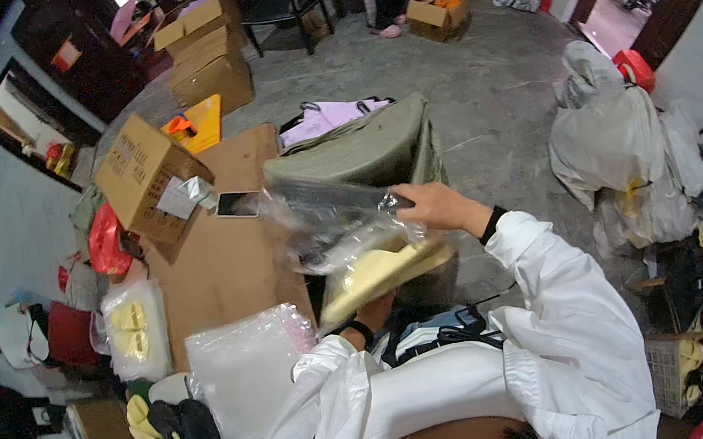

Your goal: The recorder is seen putting slippers into plastic bags at a shoe manufacturing facility.

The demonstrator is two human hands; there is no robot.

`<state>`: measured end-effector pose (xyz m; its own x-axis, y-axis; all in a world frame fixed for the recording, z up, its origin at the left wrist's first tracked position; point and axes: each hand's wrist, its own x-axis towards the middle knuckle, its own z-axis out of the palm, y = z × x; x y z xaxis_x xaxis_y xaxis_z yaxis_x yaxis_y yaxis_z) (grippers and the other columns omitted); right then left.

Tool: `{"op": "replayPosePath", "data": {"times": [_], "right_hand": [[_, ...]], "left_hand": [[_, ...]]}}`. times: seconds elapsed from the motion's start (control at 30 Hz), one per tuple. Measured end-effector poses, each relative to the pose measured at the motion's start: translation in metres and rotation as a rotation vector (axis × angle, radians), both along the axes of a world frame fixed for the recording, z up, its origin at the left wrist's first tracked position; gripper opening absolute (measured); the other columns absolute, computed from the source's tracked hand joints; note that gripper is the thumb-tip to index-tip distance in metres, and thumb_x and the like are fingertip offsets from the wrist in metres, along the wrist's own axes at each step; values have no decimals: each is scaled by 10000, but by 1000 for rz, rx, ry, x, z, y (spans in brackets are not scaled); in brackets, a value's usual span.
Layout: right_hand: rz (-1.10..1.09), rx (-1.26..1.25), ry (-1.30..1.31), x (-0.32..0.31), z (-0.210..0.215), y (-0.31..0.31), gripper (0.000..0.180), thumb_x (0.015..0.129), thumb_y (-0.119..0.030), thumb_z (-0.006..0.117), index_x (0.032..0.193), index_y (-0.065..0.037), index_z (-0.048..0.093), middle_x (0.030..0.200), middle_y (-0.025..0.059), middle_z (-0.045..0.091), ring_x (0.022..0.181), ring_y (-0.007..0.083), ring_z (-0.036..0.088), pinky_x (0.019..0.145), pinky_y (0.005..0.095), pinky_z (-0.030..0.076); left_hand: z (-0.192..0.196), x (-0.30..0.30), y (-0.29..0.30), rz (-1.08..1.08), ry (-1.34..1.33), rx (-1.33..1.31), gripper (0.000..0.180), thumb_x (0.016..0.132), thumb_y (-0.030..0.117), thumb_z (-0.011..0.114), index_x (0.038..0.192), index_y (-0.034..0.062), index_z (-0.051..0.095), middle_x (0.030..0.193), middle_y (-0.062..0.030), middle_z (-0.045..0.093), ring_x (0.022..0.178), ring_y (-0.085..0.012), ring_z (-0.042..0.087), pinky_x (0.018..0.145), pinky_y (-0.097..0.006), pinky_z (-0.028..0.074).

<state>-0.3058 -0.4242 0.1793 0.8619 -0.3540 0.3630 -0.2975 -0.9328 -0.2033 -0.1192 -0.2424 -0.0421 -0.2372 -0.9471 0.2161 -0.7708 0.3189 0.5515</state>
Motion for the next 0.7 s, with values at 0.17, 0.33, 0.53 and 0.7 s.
{"op": "replayPosePath", "data": {"times": [0.17,0.33,0.53,0.7], "right_hand": [[27,-46,383,-26,-48,-44,197,720,-121,531,914,-98,558,1087,171,522,881,309,576,702,381,478],[-18,-121,691,26,-19,-80,134,700,-155,563,788,-74,623,997,171,564,843,274,598,670,355,483],[-124,-447,912,155,-84,-47,243,778,-201,515,953,-114,659,974,100,600,946,301,562,793,570,397],[-81,-435,447,182,-124,6,426,834,-191,439,1258,-173,408,1378,121,286,1241,314,291,959,587,201]], "left_hand": [[17,-6,-7,34,-147,112,306,862,238,407,1111,125,544,984,-134,599,872,-307,583,701,-438,472],[52,-20,-14,-80,-466,321,265,844,182,393,1009,199,600,749,-79,643,706,-257,636,559,-407,483],[64,-9,-16,-155,-512,322,192,826,190,452,870,142,633,714,-70,638,687,-250,635,549,-399,479],[51,2,2,-43,-460,342,255,830,176,431,1002,225,614,769,-70,639,728,-253,626,585,-386,468]]}}
